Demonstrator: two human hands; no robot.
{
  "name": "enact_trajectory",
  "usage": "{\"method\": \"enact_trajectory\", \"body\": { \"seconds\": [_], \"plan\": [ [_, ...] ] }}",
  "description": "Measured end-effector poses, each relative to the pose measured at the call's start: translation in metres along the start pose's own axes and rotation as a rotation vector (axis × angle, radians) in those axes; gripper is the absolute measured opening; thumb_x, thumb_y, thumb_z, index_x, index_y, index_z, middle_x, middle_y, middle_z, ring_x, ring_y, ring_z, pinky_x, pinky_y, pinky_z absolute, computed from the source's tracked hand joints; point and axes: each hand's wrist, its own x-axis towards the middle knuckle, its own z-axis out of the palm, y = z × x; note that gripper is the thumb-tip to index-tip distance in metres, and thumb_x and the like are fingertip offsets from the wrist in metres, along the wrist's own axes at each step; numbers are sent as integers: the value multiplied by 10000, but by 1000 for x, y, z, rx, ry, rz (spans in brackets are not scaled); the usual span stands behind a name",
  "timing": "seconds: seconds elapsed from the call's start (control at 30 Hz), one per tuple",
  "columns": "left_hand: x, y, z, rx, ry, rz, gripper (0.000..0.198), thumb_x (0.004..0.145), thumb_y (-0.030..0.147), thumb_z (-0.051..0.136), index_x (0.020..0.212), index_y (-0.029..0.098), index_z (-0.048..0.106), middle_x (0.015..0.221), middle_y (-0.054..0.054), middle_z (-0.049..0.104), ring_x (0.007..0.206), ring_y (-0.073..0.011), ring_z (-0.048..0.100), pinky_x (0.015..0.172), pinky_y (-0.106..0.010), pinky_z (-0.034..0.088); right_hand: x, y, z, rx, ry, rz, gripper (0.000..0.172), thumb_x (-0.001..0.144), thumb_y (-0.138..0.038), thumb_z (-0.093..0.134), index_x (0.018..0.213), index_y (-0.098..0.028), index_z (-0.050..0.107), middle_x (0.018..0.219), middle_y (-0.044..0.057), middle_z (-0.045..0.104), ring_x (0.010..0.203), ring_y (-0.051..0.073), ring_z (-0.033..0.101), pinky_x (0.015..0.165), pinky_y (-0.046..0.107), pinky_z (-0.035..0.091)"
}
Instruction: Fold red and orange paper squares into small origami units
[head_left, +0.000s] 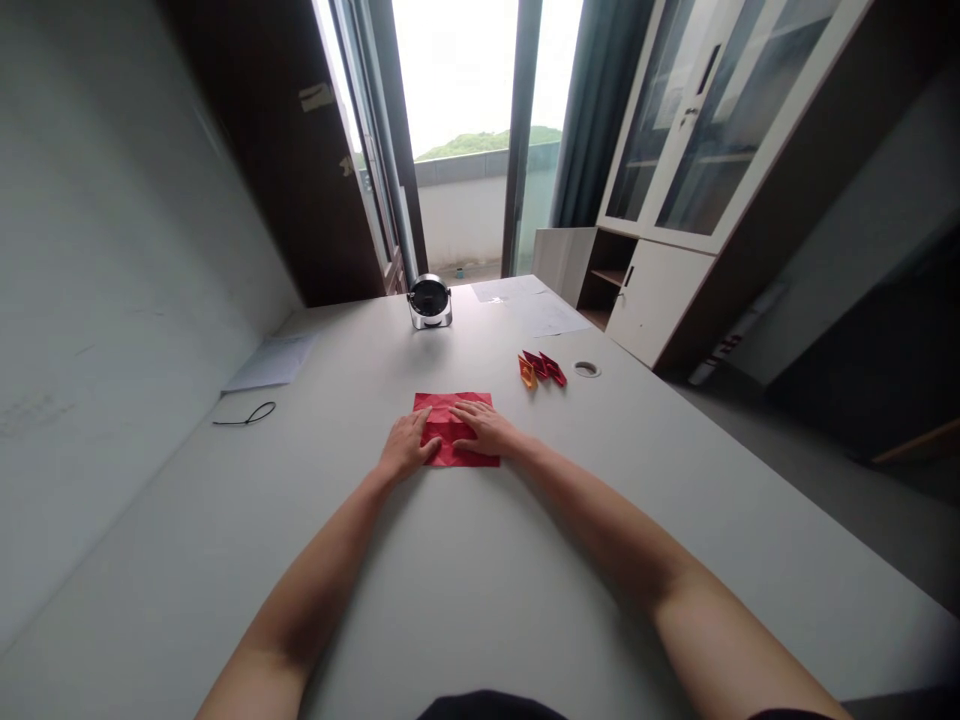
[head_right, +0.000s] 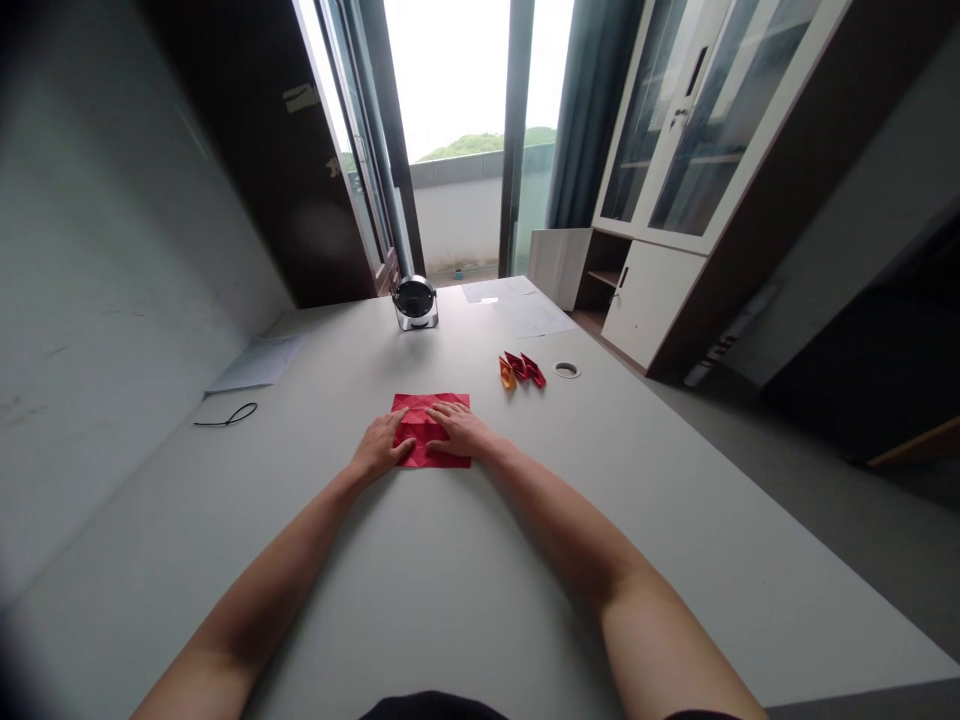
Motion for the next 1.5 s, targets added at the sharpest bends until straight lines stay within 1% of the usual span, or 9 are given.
{"method": "enact_trajectory", "body": {
  "seconds": [0.33,0.5,0.63,0.93,1.1,1.2,1.3,1.4,1.5],
  "plan": [
    [1,-2,-7,1,86,-85,460,865,333,616,1319,265,589,1234,-89,626,1150,-288,533,1013,-424,400,-1,-14,-17,-63,34,-9,705,826,-496,722,1440,-233,498,1292,129,630,1184,311,570,997,432,443],
    [1,-5,-10,-89,103,-95,212,831,225,590,1000,258,713,1053,-56,677,1056,-250,576,974,-396,437,-1,-16,-26,-126,66,-11,339,948,-286,580,1281,-242,634,1088,97,709,1028,241,635,937,359,432],
    [1,-7,-13,-258,193,-122,166,874,267,541,932,228,691,974,-46,703,940,-213,624,886,-347,480,0,-13,-27,-144,136,29,221,974,-239,509,1054,-220,714,1010,87,730,927,216,657,910,342,426],
    [4,-14,-15,-561,447,-330,255,932,406,479,1003,205,618,901,-38,693,824,-176,653,750,-277,520,3,5,-14,439,457,315,195,882,-373,562,879,-221,684,747,-6,690,683,173,629,650,271,489],
    [3,-14,-13,-459,416,-376,325,948,378,468,1221,216,540,962,-55,674,801,-184,650,752,-314,536,6,4,-7,464,478,363,221,923,-331,489,1018,-241,668,809,-5,700,701,181,631,666,291,512],
    [1,-10,-13,-228,402,-295,435,915,325,529,1333,211,496,1171,-109,631,1047,-242,617,947,-397,495,4,3,-5,267,403,335,262,938,-232,461,1102,-263,663,1009,21,704,882,205,650,830,342,522],
    [1,-4,-10,-41,268,-132,416,914,331,543,1315,222,556,1406,-125,514,1296,-290,474,1120,-457,352,3,0,-7,36,320,268,312,938,-189,483,1201,-240,643,1257,92,620,1129,253,584,980,404,474],
    [2,-1,1,-1,81,12,426,940,411,517,1327,243,571,1492,-104,460,1381,-291,398,1173,-475,261,3,-9,-8,-110,260,181,352,962,-202,481,1291,-225,607,1424,125,511,1288,285,485,1071,464,401],
    [1,-2,12,11,-53,33,516,952,493,475,1417,271,499,1538,-99,420,1433,-296,338,1186,-502,206,4,-21,-1,-156,167,67,406,990,-254,467,1388,-236,542,1522,109,426,1395,284,390,1156,491,294]
  ]
}}
